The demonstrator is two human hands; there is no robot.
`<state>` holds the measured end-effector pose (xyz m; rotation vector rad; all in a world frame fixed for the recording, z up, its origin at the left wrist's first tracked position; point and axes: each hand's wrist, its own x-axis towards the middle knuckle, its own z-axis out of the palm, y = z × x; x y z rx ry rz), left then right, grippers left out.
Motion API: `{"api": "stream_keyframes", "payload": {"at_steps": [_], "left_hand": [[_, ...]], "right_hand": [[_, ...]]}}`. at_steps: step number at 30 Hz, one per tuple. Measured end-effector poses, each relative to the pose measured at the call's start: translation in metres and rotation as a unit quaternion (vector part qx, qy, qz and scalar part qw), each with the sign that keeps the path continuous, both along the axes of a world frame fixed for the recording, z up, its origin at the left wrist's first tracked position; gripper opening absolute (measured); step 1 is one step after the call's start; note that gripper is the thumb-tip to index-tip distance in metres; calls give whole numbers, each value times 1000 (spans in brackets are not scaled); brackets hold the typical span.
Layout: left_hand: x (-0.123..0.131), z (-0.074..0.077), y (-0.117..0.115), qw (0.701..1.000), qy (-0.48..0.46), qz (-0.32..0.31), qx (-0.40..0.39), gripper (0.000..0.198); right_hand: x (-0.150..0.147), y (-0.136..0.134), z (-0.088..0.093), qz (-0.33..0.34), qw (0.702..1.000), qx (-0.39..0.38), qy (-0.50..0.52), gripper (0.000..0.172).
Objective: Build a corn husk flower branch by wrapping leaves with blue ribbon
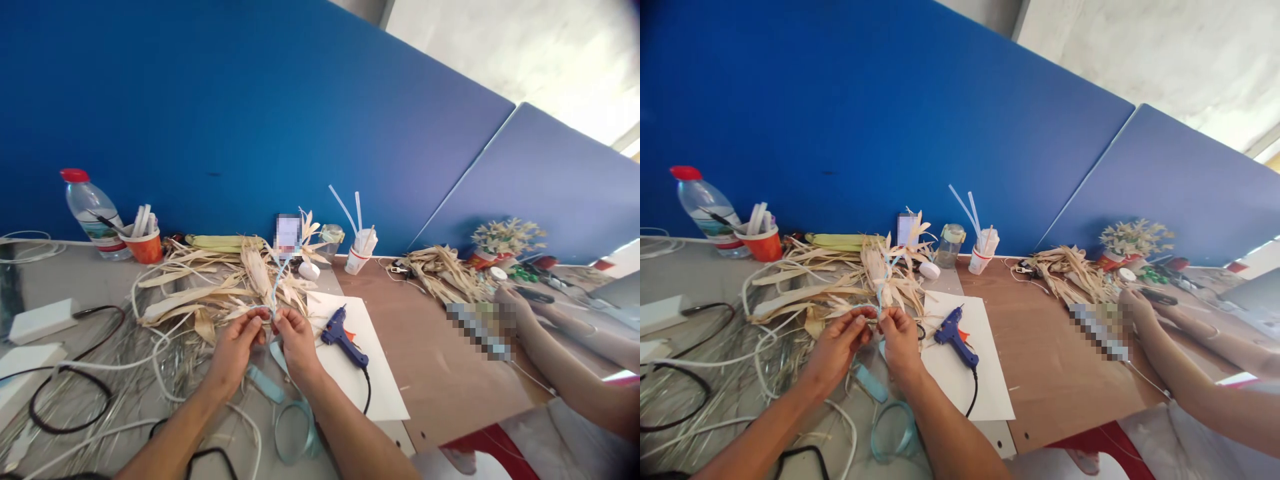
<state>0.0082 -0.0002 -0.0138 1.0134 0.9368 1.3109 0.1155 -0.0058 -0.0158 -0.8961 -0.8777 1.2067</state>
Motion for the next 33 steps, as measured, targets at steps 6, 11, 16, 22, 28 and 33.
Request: {"api": "stream_keyframes", "payload": {"at_steps": [6,11,16,22,28,33], "left_hand": [[3,4,-7,996,83,24,38,22],[4,7,-10,994,66,54,62,21],[-1,16,-15,991,58,67,96,17],[-3,14,-17,986,71,78,130,16],[2,19,-25,994,23,42,97,29],[0,22,-25,994,5,56,92,30]], "right_hand": [[7,2,-2,-106,988,18,-112,13],[2,-8,4,-162,966,53,-193,10],[13,-15,20,-225,926,136,-270,8],[19,-13,40,-342,780,271,-448,10],[3,-17,42,-326,748,242,-525,9],[0,-23,49,-320,736,256,-539,11]]}}
